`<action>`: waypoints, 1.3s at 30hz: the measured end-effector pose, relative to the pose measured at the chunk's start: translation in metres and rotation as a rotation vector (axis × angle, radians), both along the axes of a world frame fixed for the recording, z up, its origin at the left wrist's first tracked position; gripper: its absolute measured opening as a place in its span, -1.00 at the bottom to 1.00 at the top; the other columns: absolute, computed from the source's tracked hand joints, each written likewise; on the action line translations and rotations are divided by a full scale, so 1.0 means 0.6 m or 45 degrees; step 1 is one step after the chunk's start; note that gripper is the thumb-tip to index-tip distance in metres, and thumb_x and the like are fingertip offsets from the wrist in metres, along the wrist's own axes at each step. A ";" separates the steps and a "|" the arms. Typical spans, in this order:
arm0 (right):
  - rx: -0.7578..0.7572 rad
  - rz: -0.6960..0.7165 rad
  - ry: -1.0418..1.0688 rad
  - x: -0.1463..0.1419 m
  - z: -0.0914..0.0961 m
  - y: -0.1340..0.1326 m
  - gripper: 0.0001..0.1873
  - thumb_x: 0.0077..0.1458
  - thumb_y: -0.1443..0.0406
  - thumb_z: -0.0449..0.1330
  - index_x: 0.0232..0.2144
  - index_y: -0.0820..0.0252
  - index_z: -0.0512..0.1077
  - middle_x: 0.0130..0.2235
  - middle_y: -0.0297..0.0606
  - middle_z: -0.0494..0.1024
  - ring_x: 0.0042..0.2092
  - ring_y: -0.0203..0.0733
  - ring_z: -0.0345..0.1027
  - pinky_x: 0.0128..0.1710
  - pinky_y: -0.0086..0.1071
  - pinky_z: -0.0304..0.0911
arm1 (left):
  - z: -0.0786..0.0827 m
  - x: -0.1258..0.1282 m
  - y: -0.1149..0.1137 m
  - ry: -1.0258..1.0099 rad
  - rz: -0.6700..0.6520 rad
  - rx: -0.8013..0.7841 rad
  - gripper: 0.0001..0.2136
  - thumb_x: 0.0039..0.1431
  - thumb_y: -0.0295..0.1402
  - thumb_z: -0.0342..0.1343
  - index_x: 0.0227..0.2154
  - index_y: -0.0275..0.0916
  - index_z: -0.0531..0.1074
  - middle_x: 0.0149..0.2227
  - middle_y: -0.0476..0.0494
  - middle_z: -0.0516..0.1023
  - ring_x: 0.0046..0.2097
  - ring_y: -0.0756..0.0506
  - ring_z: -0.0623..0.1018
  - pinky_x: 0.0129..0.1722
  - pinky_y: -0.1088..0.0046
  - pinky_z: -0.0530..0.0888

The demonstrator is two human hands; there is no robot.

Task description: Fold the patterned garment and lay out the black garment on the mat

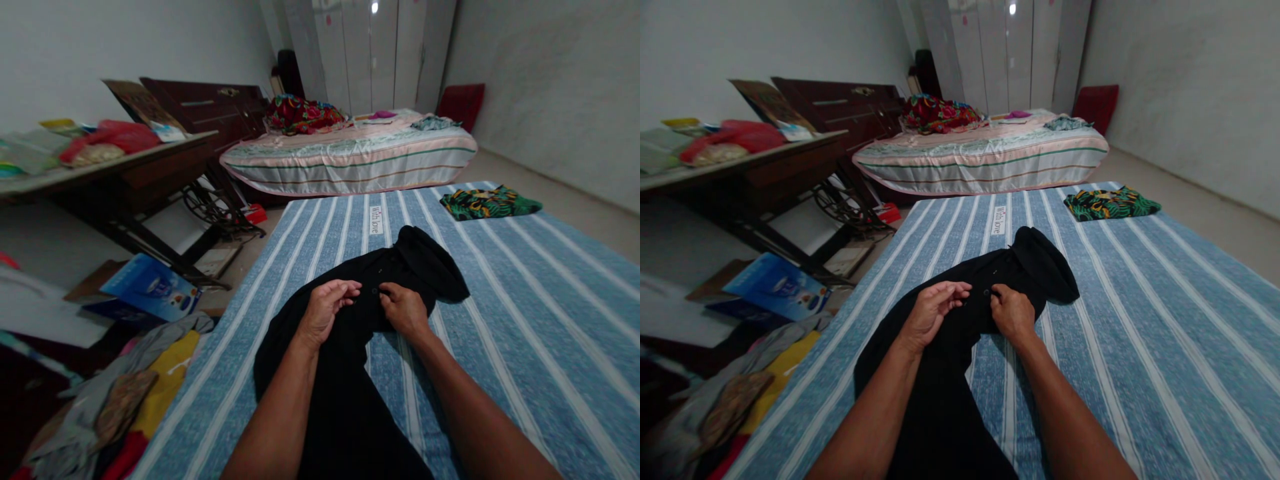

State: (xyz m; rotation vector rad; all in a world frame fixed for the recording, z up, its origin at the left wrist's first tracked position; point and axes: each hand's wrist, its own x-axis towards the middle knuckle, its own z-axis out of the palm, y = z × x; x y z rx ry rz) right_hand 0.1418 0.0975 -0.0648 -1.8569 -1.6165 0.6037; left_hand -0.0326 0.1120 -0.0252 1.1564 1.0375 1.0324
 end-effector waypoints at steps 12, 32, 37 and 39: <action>-0.040 0.014 -0.035 0.000 0.006 -0.002 -0.68 0.10 0.24 0.07 -0.11 -0.01 0.49 -0.14 -0.32 0.59 -0.08 -0.13 0.44 -0.13 -0.36 0.28 | -0.008 0.003 0.002 -0.060 0.130 0.032 -0.88 -0.21 -0.40 0.32 -0.61 -0.33 0.50 -0.36 -0.11 0.56 -0.41 0.06 0.45 -0.40 0.58 0.37; -0.014 -0.002 -0.031 -0.001 0.002 -0.003 -0.68 0.10 0.24 0.07 -0.10 0.01 0.48 -0.14 -0.31 0.59 -0.08 -0.10 0.45 -0.13 -0.32 0.30 | 0.049 -0.029 0.015 -0.359 0.191 -0.029 -0.87 -0.04 -0.39 0.24 -0.44 -0.36 0.47 -0.30 -0.17 0.56 -0.36 0.03 0.51 -0.35 0.53 0.48; -0.020 -0.011 -0.026 -0.001 -0.001 -0.003 -0.68 0.09 0.24 0.07 -0.11 0.00 0.48 -0.16 -0.32 0.60 -0.09 -0.12 0.46 -0.15 -0.34 0.31 | 0.106 -0.111 0.075 -0.162 0.335 0.096 -0.86 0.10 -0.38 0.05 -0.51 -0.32 0.31 -0.30 -0.21 0.55 -0.37 -0.02 0.54 -0.39 0.46 0.49; -0.025 -0.016 -0.024 -0.002 -0.001 -0.002 -0.68 0.10 0.23 0.07 -0.11 -0.01 0.48 -0.16 -0.32 0.60 -0.09 -0.11 0.46 -0.15 -0.33 0.31 | 0.121 -0.159 0.110 0.153 0.469 0.143 -0.80 0.19 -0.35 -0.07 -0.50 -0.32 0.29 -0.34 -0.20 0.53 -0.38 0.00 0.53 -0.38 0.46 0.48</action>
